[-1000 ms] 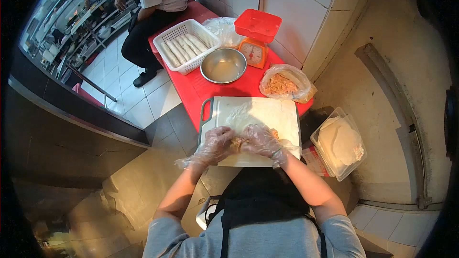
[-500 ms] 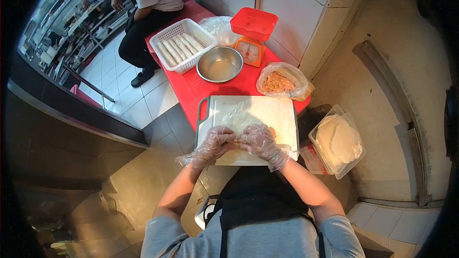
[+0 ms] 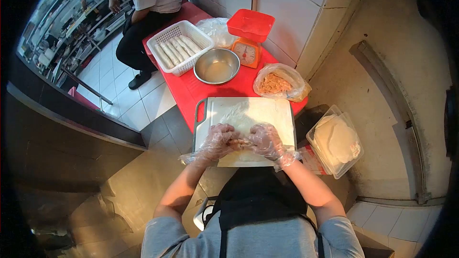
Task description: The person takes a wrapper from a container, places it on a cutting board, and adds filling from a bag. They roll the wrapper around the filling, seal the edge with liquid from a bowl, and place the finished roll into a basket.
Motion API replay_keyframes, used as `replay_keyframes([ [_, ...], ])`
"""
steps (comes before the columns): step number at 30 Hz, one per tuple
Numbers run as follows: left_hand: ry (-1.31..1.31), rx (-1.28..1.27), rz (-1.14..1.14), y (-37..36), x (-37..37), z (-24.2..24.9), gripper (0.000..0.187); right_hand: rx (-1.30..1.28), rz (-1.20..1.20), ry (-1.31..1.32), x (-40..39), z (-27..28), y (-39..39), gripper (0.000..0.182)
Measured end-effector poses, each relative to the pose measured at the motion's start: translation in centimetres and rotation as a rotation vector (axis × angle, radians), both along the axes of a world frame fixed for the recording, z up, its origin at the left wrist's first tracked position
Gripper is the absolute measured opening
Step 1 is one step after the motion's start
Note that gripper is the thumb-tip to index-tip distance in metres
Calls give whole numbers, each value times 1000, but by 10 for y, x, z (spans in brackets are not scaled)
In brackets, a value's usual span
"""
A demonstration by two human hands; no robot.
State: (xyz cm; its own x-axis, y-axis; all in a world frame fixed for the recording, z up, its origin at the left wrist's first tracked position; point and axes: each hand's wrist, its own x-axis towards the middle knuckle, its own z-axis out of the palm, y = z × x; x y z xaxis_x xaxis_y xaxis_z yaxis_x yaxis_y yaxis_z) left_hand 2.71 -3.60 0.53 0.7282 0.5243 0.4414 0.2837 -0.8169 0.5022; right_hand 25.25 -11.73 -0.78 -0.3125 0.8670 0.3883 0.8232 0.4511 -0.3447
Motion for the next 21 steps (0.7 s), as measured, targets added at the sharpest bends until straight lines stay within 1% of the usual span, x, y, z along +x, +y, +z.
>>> replay_keyframes([
  [2,65,-2,8,-1,1,0,34,-4,-84,22,3,16,-6,24],
  [3,99,-5,14,-2,-1,0,36,-23,-69,38,4,10,-7,25],
  [5,110,-75,-30,7,-1,-22,39,-59,-39,71,9,-10,-7,27],
  [6,116,-108,-55,9,2,-18,41,-80,-38,35,11,-14,-5,28],
  [8,154,-72,-27,4,1,-8,42,-122,-38,-37,17,-22,-1,30],
  [9,173,-56,-14,-1,3,4,42,-101,5,71,18,-15,-2,29],
  [11,83,-87,-31,-6,8,14,41,-58,94,283,21,8,-3,27],
  [12,39,-104,-38,-7,10,16,41,-154,101,358,23,5,-3,29],
  [14,25,-225,-92,-4,12,-4,39,-342,114,506,31,-4,-4,34],
  [15,16,-285,-122,-4,16,-6,37,-301,75,455,30,-4,-5,35],
  [17,-64,-187,-47,-7,25,-10,34,-221,-3,355,21,-6,-8,38],
  [18,-103,-141,-7,-9,28,-10,32,-213,-48,326,17,2,-9,38],
  [21,-39,-72,-93,-3,27,-21,33,106,-3,246,15,-13,-5,39],
])
